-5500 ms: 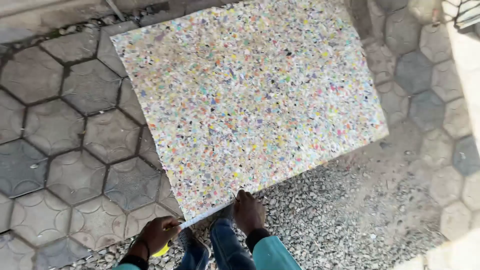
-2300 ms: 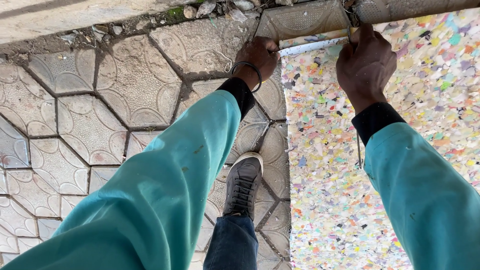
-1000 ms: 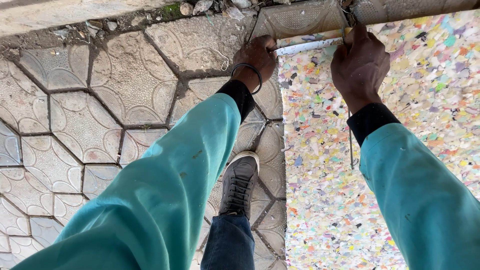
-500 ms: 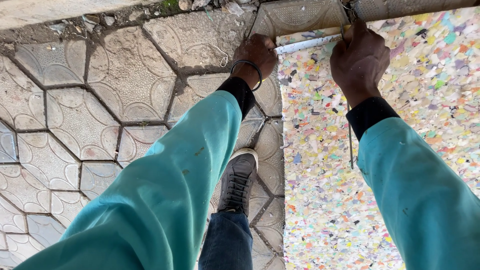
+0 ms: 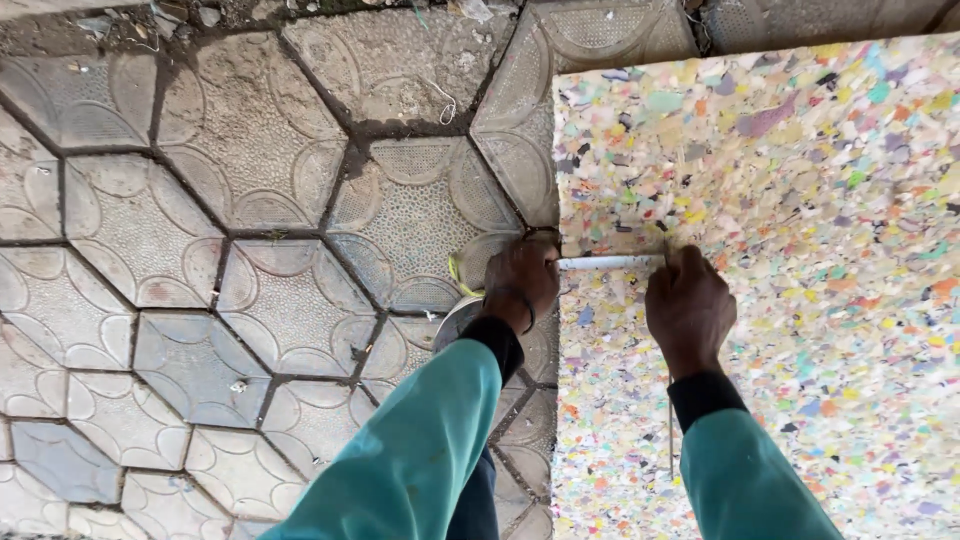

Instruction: The person measures and cuts a large sheet of multicolored speckled foam using a metal ruler and a utility knife. They then move the cut piece to a blue workbench, apply a yellow substance from a plastic bottle onto the foam, and smooth the material with their hands.

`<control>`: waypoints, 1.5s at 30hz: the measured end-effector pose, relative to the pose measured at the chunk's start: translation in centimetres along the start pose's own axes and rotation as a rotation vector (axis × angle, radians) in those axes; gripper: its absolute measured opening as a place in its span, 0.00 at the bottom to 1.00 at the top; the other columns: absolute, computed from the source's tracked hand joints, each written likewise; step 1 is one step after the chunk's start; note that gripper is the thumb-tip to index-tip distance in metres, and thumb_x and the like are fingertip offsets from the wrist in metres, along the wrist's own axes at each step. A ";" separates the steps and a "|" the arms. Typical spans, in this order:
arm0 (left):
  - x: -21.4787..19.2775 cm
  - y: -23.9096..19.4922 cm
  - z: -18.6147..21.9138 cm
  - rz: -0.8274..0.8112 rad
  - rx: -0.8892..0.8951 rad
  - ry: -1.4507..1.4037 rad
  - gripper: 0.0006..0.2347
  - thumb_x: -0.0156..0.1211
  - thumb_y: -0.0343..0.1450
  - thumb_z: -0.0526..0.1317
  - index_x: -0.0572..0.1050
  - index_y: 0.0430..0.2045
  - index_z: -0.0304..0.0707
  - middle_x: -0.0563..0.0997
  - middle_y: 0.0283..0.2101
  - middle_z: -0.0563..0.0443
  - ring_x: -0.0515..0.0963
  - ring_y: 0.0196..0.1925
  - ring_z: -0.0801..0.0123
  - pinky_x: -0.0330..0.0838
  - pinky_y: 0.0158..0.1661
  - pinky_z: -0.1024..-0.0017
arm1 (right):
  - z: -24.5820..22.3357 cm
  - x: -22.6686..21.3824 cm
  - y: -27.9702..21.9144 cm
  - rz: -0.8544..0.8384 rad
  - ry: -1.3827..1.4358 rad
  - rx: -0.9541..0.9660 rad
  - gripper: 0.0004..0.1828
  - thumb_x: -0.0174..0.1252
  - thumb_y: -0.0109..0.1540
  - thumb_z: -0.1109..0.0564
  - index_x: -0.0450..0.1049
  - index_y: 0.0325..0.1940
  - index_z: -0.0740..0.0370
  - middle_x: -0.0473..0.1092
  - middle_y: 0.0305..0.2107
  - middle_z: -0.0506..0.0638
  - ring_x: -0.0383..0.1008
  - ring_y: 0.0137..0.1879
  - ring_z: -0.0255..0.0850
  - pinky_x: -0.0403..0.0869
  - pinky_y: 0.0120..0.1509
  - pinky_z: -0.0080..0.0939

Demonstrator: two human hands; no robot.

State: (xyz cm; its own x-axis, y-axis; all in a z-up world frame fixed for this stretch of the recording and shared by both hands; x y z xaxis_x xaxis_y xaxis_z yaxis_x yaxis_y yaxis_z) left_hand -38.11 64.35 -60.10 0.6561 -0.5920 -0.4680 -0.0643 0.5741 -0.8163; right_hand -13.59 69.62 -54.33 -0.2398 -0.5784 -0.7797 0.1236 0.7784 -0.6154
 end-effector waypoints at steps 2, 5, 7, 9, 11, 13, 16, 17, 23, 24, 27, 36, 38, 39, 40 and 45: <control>-0.9 0.6 0.4 0.062 0.009 0.025 0.17 0.54 0.85 0.50 0.92 0.54 0.55 0.95 0.55 0.41 0.94 0.66 0.41 0.88 0.65 0.43 | -0.9 -0.2 1.7 -0.003 -0.024 0.009 0.18 0.52 0.79 0.51 0.85 0.63 0.57 0.86 0.48 0.65 0.91 0.58 0.74 0.85 0.65 0.78; -6.5 2.6 2.7 0.185 0.009 0.047 0.21 0.46 0.88 0.52 0.92 0.53 0.50 0.95 0.53 0.37 0.95 0.64 0.40 0.88 0.63 0.41 | -4.5 -2.4 7.1 0.055 -0.035 -0.061 0.16 0.52 0.81 0.51 0.84 0.61 0.58 0.86 0.48 0.67 0.90 0.59 0.77 0.84 0.65 0.81; -10.2 5.6 3.9 0.241 -0.006 0.036 0.23 0.43 0.89 0.51 0.92 0.55 0.48 0.95 0.55 0.36 0.94 0.66 0.40 0.88 0.64 0.40 | -6.9 -3.6 12.4 0.110 -0.031 -0.141 0.15 0.54 0.82 0.54 0.84 0.61 0.60 0.86 0.47 0.69 0.90 0.59 0.78 0.84 0.64 0.83; -13.4 10.8 4.6 0.395 -0.030 0.053 0.23 0.41 0.88 0.52 0.90 0.51 0.48 0.96 0.56 0.40 0.94 0.68 0.44 0.87 0.66 0.43 | -9.4 -4.4 19.6 0.277 -0.086 -0.318 0.15 0.54 0.80 0.50 0.86 0.60 0.55 0.87 0.43 0.62 0.91 0.55 0.76 0.85 0.55 0.80; -12.8 12.1 4.4 0.359 -0.047 0.068 0.23 0.39 0.88 0.54 0.87 0.54 0.50 0.95 0.60 0.42 0.91 0.72 0.45 0.84 0.70 0.44 | -10.5 -5.7 19.3 0.247 -0.085 -0.285 0.18 0.55 0.81 0.49 0.85 0.69 0.52 0.87 0.46 0.65 0.90 0.57 0.78 0.85 0.57 0.83; -10.8 11.4 3.4 0.320 -0.064 0.083 0.23 0.37 0.88 0.56 0.84 0.57 0.52 0.93 0.64 0.44 0.89 0.76 0.46 0.80 0.75 0.44 | -10.1 -6.3 15.8 0.217 -0.084 -0.251 0.23 0.55 0.81 0.48 0.85 0.78 0.49 0.87 0.48 0.69 0.89 0.59 0.80 0.85 0.60 0.86; -5.4 6.3 1.8 0.247 0.066 0.194 0.19 0.50 0.86 0.50 0.92 0.52 0.49 0.96 0.52 0.42 0.95 0.64 0.41 0.89 0.61 0.41 | -6.6 -4.5 7.2 0.050 0.010 -0.168 0.21 0.52 0.80 0.53 0.84 0.69 0.63 0.86 0.54 0.74 0.87 0.64 0.83 0.82 0.68 0.88; -3.1 3.6 1.7 0.173 0.030 0.116 0.19 0.49 0.87 0.50 0.91 0.52 0.50 0.95 0.53 0.42 0.94 0.65 0.40 0.89 0.62 0.42 | -4.7 -3.4 4.7 -0.017 -0.005 -0.090 0.21 0.52 0.79 0.51 0.84 0.68 0.61 0.86 0.56 0.71 0.87 0.65 0.81 0.82 0.71 0.87; 2.3 -0.3 -0.3 0.132 0.019 0.055 0.13 0.56 0.84 0.52 0.90 0.50 0.62 0.95 0.48 0.50 0.95 0.60 0.47 0.92 0.57 0.45 | 1.7 0.9 0.3 -0.016 -0.059 0.028 0.16 0.55 0.78 0.46 0.84 0.62 0.54 0.86 0.51 0.63 0.90 0.60 0.77 0.86 0.67 0.84; 1.3 -0.6 0.0 0.173 0.047 0.098 0.12 0.56 0.84 0.50 0.89 0.48 0.57 0.94 0.49 0.48 0.95 0.61 0.46 0.92 0.58 0.44 | 1.5 1.0 0.4 0.015 -0.065 0.010 0.15 0.57 0.79 0.45 0.84 0.60 0.52 0.86 0.49 0.61 0.91 0.59 0.76 0.87 0.66 0.84; -7.8 -0.5 3.8 0.157 -0.041 0.030 0.19 0.48 0.90 0.46 0.92 0.57 0.47 0.96 0.59 0.39 0.93 0.69 0.43 0.88 0.66 0.43 | -5.5 -4.5 6.2 0.045 -0.118 -0.076 0.17 0.51 0.82 0.51 0.85 0.63 0.55 0.87 0.51 0.61 0.91 0.63 0.71 0.86 0.69 0.76; -2.2 8.3 0.7 0.154 0.004 0.294 0.19 0.48 0.87 0.47 0.92 0.56 0.51 0.96 0.55 0.47 0.94 0.68 0.46 0.88 0.64 0.40 | -4.9 -3.1 9.6 -0.044 -0.110 -0.094 0.18 0.55 0.79 0.45 0.84 0.66 0.51 0.87 0.56 0.66 0.88 0.67 0.77 0.83 0.70 0.82; 1.3 3.3 0.7 0.118 -0.028 0.269 0.19 0.48 0.86 0.47 0.93 0.55 0.55 0.96 0.53 0.51 0.95 0.67 0.50 0.89 0.63 0.44 | -1.7 -1.7 3.3 -0.052 -0.070 -0.053 0.19 0.52 0.79 0.48 0.83 0.65 0.54 0.86 0.56 0.67 0.88 0.67 0.77 0.83 0.72 0.82; 3.2 0.8 0.6 0.085 -0.056 0.241 0.19 0.48 0.85 0.47 0.93 0.53 0.59 0.96 0.51 0.56 0.95 0.66 0.54 0.90 0.63 0.48 | 0.0 -0.8 0.2 -0.056 -0.032 -0.011 0.20 0.48 0.78 0.51 0.82 0.64 0.57 0.86 0.56 0.67 0.88 0.66 0.77 0.82 0.73 0.82; 5.0 -0.8 -0.1 0.079 -0.058 0.237 0.19 0.48 0.85 0.47 0.93 0.53 0.59 0.96 0.51 0.56 0.95 0.66 0.54 0.90 0.63 0.48 | 1.7 0.5 -1.7 -0.060 -0.038 -0.010 0.20 0.48 0.78 0.51 0.82 0.64 0.57 0.86 0.56 0.67 0.88 0.66 0.77 0.82 0.73 0.82; 11.9 -3.9 -4.0 0.109 -0.110 -0.003 0.14 0.58 0.81 0.52 0.93 0.49 0.67 0.96 0.48 0.52 0.96 0.62 0.48 0.92 0.61 0.47 | 6.9 4.0 -8.3 -0.074 -0.048 0.041 0.14 0.51 0.77 0.48 0.80 0.57 0.53 0.87 0.55 0.60 0.89 0.62 0.77 0.85 0.72 0.81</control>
State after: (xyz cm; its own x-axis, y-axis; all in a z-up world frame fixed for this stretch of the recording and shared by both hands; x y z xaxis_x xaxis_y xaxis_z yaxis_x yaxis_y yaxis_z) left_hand -33.02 52.83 -63.88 0.6429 -0.5280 -0.5549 -0.2172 0.5691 -0.7931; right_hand -8.96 59.20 -53.12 -0.2030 -0.6457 -0.7361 0.1469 0.7231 -0.6749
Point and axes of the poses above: each hand's wrist, its own y-axis towards the middle knuckle, its own x-axis out of the palm, z = x × y, the point moved 2 cm from there along y, towards the middle knuckle
